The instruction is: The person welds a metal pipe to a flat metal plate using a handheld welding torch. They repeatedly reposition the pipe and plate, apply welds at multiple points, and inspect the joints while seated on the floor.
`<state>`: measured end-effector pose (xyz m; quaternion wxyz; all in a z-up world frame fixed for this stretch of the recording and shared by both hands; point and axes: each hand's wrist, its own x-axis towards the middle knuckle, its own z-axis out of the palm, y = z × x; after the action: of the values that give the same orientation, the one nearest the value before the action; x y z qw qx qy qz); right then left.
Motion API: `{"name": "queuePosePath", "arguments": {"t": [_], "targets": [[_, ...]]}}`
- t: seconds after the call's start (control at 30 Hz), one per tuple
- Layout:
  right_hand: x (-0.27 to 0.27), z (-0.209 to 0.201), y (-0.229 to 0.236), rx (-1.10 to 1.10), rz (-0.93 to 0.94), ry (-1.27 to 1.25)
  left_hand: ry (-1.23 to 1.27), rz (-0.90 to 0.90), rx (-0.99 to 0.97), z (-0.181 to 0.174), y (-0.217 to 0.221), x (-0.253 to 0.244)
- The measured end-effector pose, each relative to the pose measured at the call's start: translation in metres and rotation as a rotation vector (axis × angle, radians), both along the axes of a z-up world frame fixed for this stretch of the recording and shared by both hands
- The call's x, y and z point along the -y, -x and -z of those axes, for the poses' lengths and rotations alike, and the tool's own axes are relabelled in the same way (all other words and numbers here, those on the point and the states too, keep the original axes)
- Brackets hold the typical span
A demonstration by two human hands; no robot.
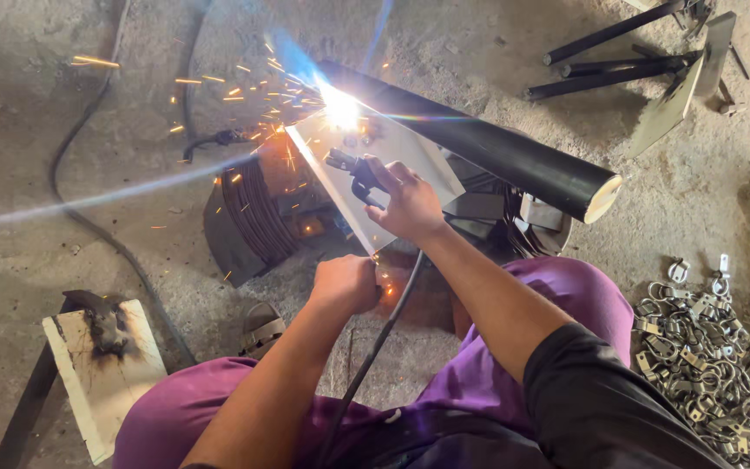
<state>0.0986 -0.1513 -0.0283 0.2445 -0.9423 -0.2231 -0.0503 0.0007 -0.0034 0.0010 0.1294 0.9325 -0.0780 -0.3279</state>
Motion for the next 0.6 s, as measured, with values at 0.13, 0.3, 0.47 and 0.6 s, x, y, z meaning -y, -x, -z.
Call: {"name": "queuePosePath", "arguments": {"t": [0.13,0.3,0.47,0.6], "targets": [[0.0008,0.0009,0.0012,0.037,-0.029,-0.051,-0.001,0.004,0.016,0.0007,0.0006,-0.0005],[0.0011,0.0,0.0013,0.035,-0.024,-0.032,0.014,0.019,0.03,0.0007,0.0008,-0.0004],[0.001,-0.0033,0.0011,0.017,-0.025,-0.021,0.008,0.012,0.037,0.0037,0.0009,0.0007],[0.0023,-0.0052,0.0021,-0.003,-0.022,-0.041,0.01,0.084,0.043,0.0012,0.0027,0.0066]]}}
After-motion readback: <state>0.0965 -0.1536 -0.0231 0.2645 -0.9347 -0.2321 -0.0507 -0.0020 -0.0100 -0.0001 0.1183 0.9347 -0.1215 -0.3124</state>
